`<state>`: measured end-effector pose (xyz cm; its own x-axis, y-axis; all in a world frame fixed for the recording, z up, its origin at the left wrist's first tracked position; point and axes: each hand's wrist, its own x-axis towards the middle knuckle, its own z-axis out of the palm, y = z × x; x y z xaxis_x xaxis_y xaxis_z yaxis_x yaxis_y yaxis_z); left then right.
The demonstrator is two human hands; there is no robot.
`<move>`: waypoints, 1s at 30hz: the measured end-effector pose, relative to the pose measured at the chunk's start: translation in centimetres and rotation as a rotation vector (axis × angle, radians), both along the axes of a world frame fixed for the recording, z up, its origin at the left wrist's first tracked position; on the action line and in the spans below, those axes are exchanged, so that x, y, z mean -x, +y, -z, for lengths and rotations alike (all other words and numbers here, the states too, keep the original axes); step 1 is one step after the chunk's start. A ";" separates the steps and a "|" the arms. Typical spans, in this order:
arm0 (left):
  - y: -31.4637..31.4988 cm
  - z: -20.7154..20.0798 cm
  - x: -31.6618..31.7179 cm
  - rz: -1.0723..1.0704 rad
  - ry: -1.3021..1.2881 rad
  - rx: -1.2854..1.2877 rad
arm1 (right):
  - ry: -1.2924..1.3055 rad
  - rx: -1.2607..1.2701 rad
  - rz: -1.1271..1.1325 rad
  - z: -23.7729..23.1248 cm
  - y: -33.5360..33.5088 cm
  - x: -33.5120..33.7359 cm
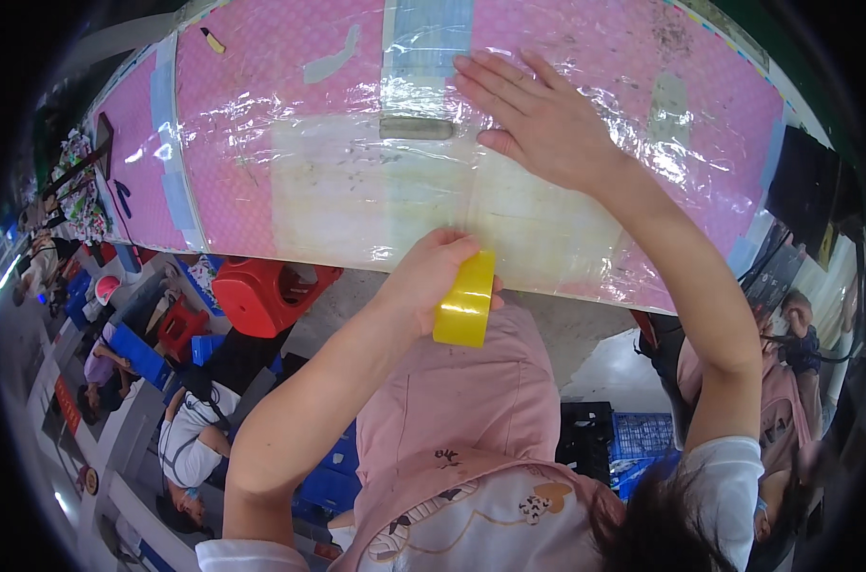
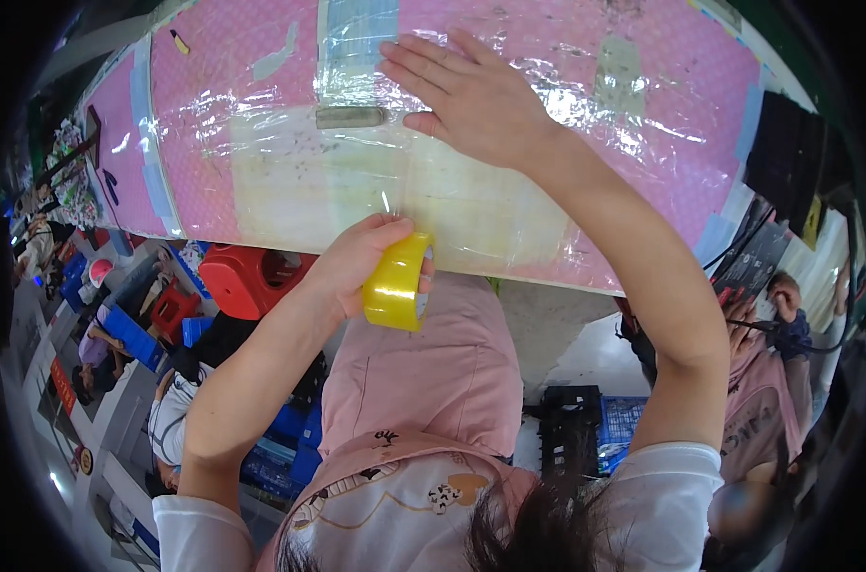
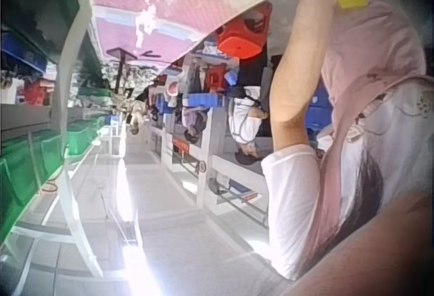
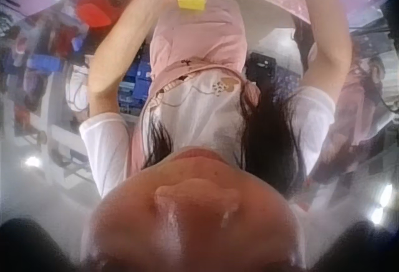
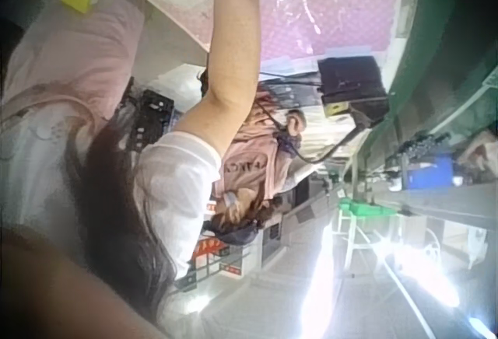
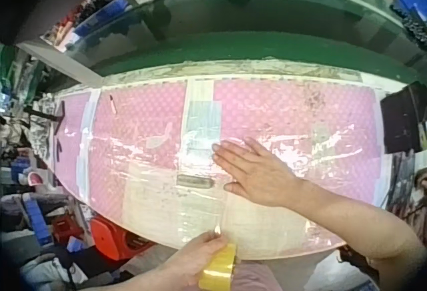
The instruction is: Applying and smoothing yellow adhesive tape onto a large plastic-covered industrial surface.
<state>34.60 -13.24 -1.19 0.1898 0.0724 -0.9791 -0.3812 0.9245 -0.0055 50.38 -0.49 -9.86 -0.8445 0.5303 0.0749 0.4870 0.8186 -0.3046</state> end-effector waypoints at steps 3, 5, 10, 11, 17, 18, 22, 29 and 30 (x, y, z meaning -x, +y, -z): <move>-0.3 0.1 -0.1 -0.047 0.008 -0.002 | 0.016 0.001 0.025 0.1 -0.1 0.2; -0.6 0.2 -0.1 -0.085 -0.012 -0.012 | 0.021 -0.014 0.091 0.2 0.0 0.5; -0.8 0.4 0.3 -0.094 -0.108 -0.050 | 0.019 -0.064 0.213 0.2 0.8 0.8; -0.9 0.5 0.2 -0.109 -0.106 -0.057 | -0.035 -0.089 0.231 0.0 0.3 1.0; -1.6 1.8 -0.5 -0.237 -0.134 -0.077 | -0.096 0.146 0.110 -2.1 -6.6 -0.1; -1.6 2.1 -0.6 -0.249 -0.159 -0.068 | -0.080 0.202 0.086 -2.6 -6.8 -0.6; -3.4 4.7 -1.8 -0.300 -0.317 -0.129 | 0.041 0.263 -0.031 -3.9 -4.8 -2.6; -3.3 4.0 -2.1 -0.412 -0.164 0.016 | 0.594 0.191 0.217 -0.9 5.7 21.2; -2.7 3.8 -2.3 -0.382 -0.200 0.035 | 0.352 0.194 0.318 -1.8 7.8 24.8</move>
